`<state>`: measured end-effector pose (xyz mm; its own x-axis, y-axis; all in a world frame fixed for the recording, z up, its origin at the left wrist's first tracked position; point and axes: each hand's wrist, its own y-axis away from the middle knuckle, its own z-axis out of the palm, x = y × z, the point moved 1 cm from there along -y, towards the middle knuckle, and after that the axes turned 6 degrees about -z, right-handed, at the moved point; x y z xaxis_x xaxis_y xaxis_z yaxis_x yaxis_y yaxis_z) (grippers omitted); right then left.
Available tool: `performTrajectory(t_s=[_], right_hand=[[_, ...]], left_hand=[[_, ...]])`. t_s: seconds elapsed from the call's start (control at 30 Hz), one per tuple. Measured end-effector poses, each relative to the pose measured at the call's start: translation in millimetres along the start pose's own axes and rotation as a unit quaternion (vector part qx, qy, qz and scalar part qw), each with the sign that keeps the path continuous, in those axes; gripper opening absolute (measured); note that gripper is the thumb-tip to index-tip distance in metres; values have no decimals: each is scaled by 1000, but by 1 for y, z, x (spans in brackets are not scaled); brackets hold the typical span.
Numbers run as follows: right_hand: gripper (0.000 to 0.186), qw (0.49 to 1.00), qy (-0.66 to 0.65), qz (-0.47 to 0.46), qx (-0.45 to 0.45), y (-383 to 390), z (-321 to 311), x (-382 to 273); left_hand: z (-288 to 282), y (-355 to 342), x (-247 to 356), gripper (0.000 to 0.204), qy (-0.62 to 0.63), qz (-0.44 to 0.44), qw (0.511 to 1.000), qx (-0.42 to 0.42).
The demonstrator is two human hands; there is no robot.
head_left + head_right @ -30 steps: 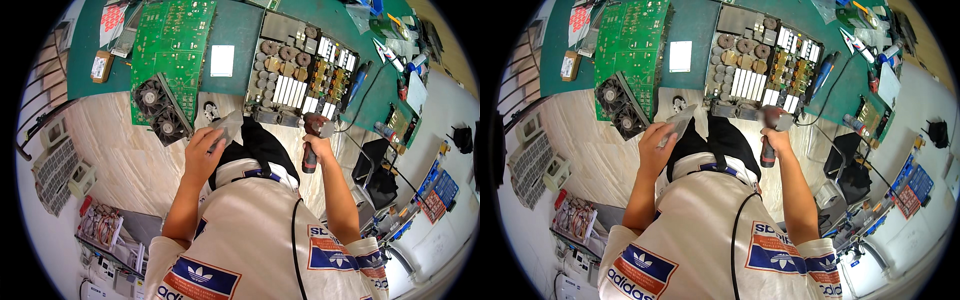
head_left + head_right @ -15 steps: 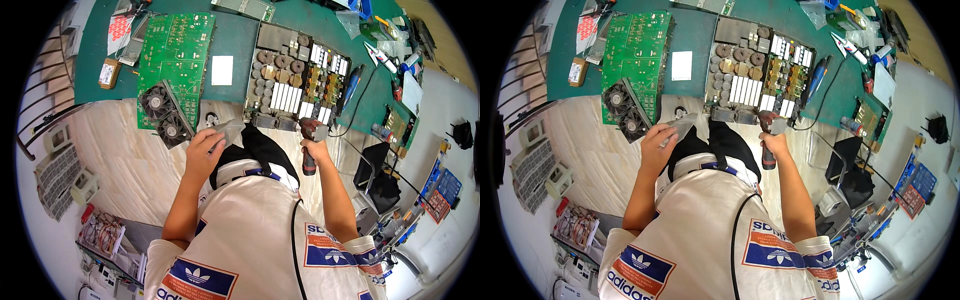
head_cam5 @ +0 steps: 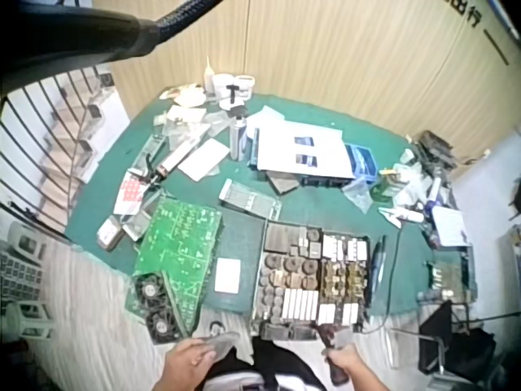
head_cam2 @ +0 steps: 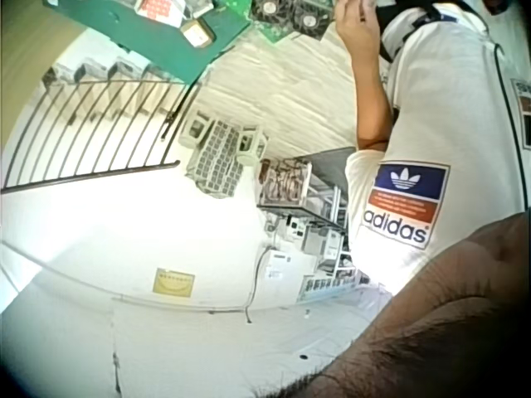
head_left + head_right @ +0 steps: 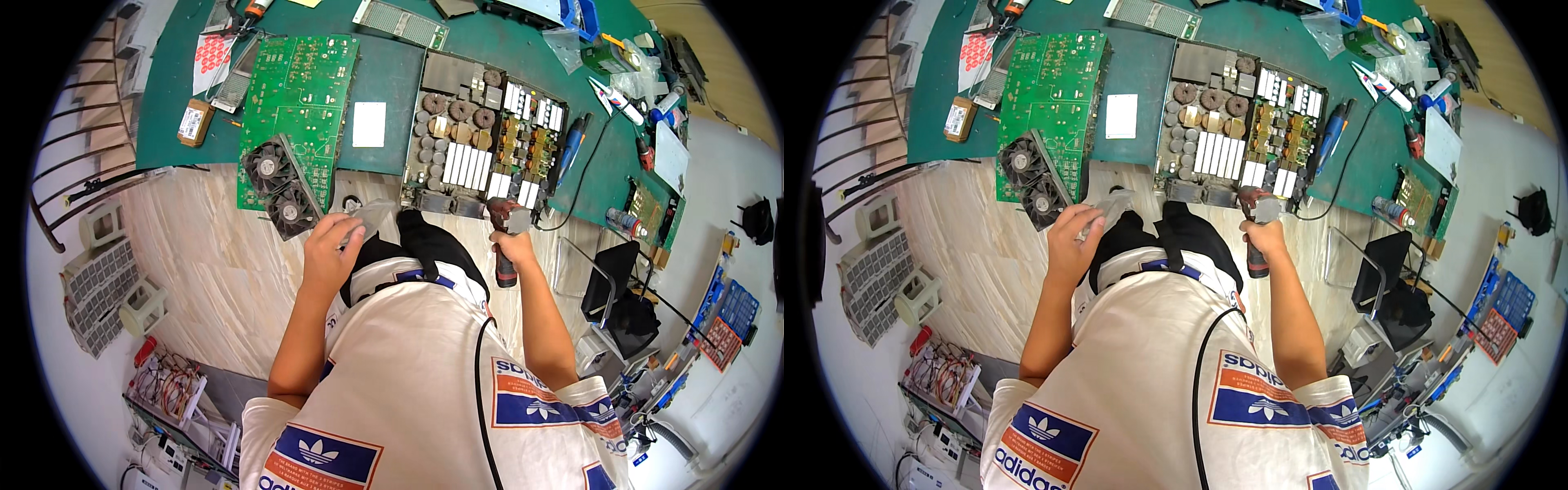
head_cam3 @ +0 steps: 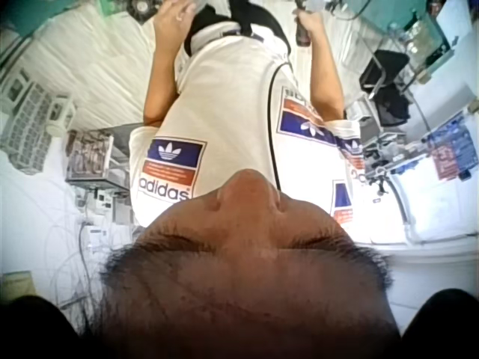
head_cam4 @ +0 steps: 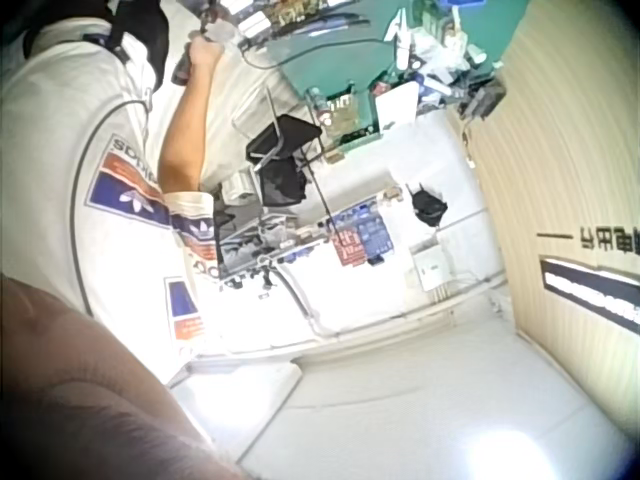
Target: The person uses a power drill to loosen screws on an electronic component and then uses a manual screwdriver to manipulate parts of the internal assembly.
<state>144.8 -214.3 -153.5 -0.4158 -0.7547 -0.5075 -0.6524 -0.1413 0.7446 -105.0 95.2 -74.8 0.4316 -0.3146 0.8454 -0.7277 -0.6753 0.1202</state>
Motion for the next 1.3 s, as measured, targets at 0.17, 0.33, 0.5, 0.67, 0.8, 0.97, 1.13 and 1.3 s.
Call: performTrajectory(t_s=[0.17,0.33,0.5,0.67,0.8,0.97,1.13,1.3], right_hand=[[21,998,-54,-30,-11,-4,-4,7],[25,998,-50,-20,-20,0,-5,4],[27,999,-44,-30,-7,16,-7,-7],[30,989,-86,-109,-59,62,-29,-26],[42,960,-105,-192,-172,118,-43,-70],[33,919,7,-312,-241,155,-37,-98],[36,898,50,-348,-263,159,-24,-101],[36,903,20,-320,-287,163,-19,-99]], left_hand=[[3,0,0,14,3,20,1000,5],[3,0,4,14,8,7,1000,-5],[3,-1,5,16,-4,21,1000,-4],[11,-3,-5,18,10,36,999,-21],[18,-6,-4,25,-12,51,998,-33],[14,-9,19,34,-41,122,990,-64],[4,-3,44,33,-46,157,984,-73],[3,7,44,28,-45,141,985,-91]])
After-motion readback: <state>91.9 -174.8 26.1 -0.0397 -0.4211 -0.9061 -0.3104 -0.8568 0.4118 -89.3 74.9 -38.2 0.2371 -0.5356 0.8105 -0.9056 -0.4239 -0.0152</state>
